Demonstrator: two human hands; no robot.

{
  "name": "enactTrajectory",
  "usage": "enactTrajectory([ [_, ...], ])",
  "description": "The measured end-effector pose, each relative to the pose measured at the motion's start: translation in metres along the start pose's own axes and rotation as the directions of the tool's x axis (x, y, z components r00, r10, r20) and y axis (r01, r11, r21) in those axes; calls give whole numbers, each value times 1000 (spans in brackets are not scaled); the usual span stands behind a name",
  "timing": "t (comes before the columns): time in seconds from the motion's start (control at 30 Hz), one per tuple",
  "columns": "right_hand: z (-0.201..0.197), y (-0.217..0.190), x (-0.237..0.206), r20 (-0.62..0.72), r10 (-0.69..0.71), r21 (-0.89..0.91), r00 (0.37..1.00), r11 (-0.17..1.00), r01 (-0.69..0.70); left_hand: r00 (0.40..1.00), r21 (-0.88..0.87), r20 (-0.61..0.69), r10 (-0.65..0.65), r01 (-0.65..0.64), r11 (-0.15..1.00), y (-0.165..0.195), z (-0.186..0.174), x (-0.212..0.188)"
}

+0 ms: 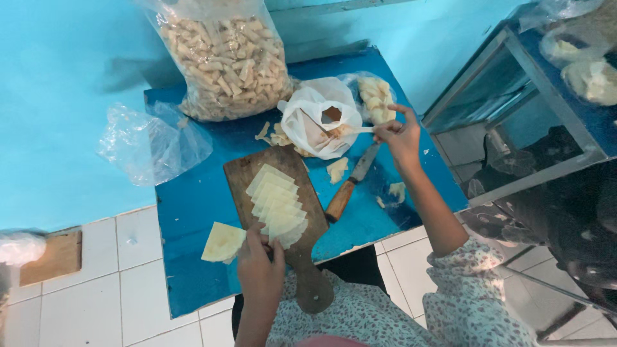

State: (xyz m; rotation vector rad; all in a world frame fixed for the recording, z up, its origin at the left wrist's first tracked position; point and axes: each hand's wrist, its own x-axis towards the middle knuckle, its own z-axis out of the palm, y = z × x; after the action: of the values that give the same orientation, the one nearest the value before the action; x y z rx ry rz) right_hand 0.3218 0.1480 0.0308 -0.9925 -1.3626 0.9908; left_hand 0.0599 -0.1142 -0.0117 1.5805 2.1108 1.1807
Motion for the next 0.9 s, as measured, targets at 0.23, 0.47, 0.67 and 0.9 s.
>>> enactTrajectory([
  [0.23, -7, 10, -27, 65, 93, 92, 994, 991, -99, 1000, -24, 2, -27, 27, 999, 2, -3, 3],
  [0.47, 26, 12, -112, 313, 234, 128, 921, 950, -285, 994, -121, 34, -101, 104, 987, 4, -5, 1],
  [0.67, 44, 11, -161, 345, -96, -72, 934, 989, 128, 982, -168, 73, -173, 183, 969, 6, -9, 0],
  [0.9, 35, 14, -171, 475, -536, -116, 698, 748, 654, 977, -266, 100, -186, 207, 942, 11, -11, -4],
])
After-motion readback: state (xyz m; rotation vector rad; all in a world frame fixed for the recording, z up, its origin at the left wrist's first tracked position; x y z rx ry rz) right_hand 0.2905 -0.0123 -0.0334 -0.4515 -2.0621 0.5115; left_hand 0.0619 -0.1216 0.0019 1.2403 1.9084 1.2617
